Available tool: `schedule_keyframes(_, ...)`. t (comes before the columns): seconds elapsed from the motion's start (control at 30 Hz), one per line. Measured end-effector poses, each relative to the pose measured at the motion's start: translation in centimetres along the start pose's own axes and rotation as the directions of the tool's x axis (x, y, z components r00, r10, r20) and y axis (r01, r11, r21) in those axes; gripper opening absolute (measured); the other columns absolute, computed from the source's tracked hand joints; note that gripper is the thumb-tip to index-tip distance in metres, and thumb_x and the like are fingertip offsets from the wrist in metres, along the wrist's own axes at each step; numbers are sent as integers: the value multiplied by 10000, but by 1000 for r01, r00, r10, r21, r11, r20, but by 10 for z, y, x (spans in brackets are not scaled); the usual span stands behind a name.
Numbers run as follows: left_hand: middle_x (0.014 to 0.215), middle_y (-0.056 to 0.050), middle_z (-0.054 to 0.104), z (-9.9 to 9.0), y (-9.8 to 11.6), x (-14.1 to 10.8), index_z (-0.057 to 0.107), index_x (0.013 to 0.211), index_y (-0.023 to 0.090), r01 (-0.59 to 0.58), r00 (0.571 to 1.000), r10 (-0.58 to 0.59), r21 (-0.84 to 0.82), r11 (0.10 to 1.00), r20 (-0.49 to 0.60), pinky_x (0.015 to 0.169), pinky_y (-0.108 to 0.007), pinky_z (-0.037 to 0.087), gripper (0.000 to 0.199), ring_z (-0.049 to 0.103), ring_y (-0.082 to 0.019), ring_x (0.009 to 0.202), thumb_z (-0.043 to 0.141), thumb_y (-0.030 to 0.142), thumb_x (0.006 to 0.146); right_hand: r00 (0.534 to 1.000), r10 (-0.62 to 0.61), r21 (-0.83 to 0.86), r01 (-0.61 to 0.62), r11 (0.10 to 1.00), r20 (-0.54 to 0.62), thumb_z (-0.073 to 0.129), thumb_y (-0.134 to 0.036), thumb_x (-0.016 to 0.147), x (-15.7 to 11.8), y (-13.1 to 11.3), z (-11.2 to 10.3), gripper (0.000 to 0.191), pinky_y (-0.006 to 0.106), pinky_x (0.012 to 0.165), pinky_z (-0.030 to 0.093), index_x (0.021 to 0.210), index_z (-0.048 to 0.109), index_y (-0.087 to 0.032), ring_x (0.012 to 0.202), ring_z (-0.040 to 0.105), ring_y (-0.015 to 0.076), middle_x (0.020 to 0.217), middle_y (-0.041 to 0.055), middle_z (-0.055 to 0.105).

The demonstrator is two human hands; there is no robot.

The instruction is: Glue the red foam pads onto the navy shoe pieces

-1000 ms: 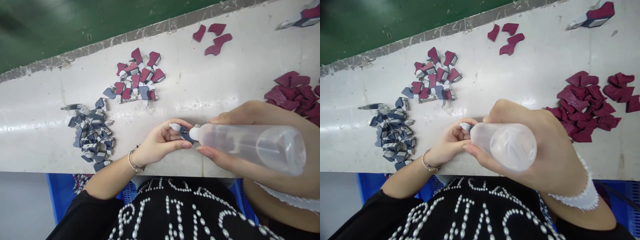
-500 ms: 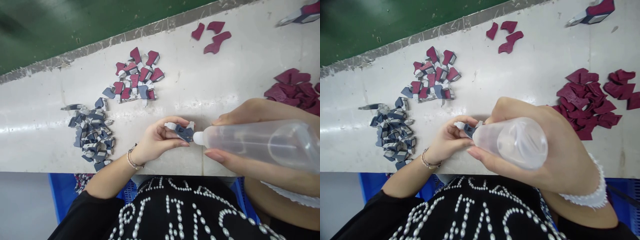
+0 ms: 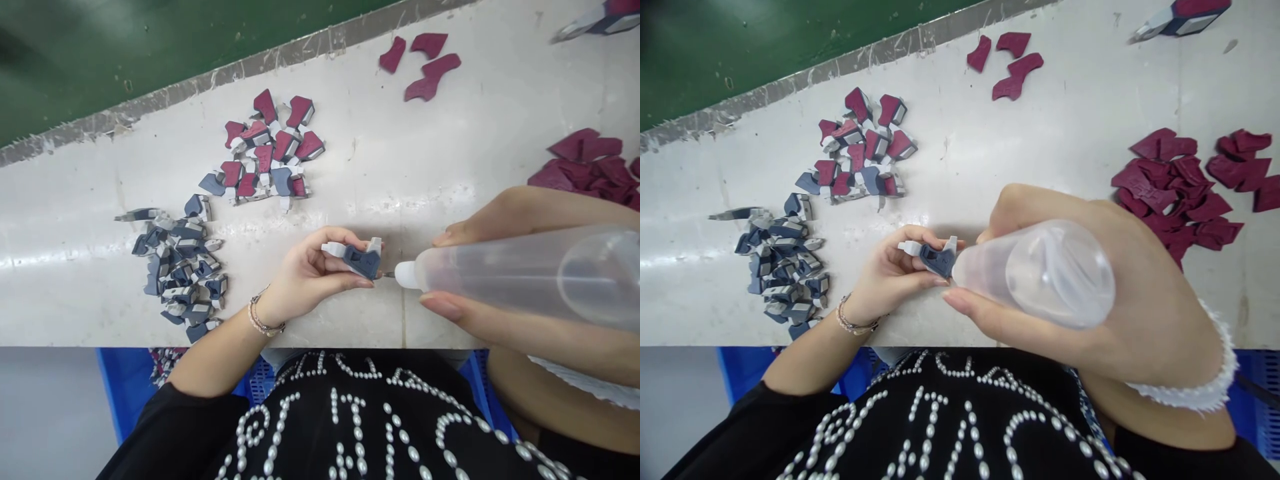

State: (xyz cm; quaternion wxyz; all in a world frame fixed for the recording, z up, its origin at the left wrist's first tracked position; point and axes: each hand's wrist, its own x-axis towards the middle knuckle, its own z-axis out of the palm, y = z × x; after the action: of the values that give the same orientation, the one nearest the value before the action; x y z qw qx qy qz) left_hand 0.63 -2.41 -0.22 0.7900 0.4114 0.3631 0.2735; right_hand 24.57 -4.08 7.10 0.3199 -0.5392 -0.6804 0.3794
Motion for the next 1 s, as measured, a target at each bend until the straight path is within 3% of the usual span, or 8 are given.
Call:
schedule_keyframes(0.1,1044,-31,811,0,-1,1,638,1042,197,-7,1000,7,14,1000,4,805,-243,685,396,810,-169,857,907,216,751,998,-24,40,22,999,53,774,-405,897,-1,1,-3,236,326,409,427,798,594,-289,587,596,128,776,-42,646)
schedule_keyframes(0.4,1069,-25,816,0,0,2,621,1005,184,39,999,-38,-34,999,25,773,-188,681,403,814,-147,830,908,140,726,997,71,-14,-71,997,-32,774,-518,869,-1,0,-2,348,387,453,389,737,539,-298,617,579,171,750,-24,611)
schedule_keyframes(0.57,1041,-30,815,-1,-1,1,625,1004,175,59,997,-57,-41,997,51,772,-193,682,414,816,-159,829,921,156,715,999,29,-57,-30,998,-19,765,-503,887,0,-1,0,335,388,462,406,758,535,-296,622,580,168,759,-19,614)
schedule_keyframes(0.8,901,-16,808,0,3,1,633,1007,176,127,989,-125,-35,991,77,765,-216,684,391,816,-182,829,917,228,744,999,-27,15,27,1000,17,742,-489,919,1,-1,1,307,344,470,437,794,543,-293,615,552,149,766,-21,583)
schedule_keyframes(1.0,952,-3,801,2,1,-1,631,1045,193,107,988,-106,-7,994,114,807,-207,678,361,816,-165,857,884,207,788,995,-85,-29,87,996,57,699,-530,938,5,2,10,363,284,405,418,802,503,-257,527,515,93,716,-47,535)
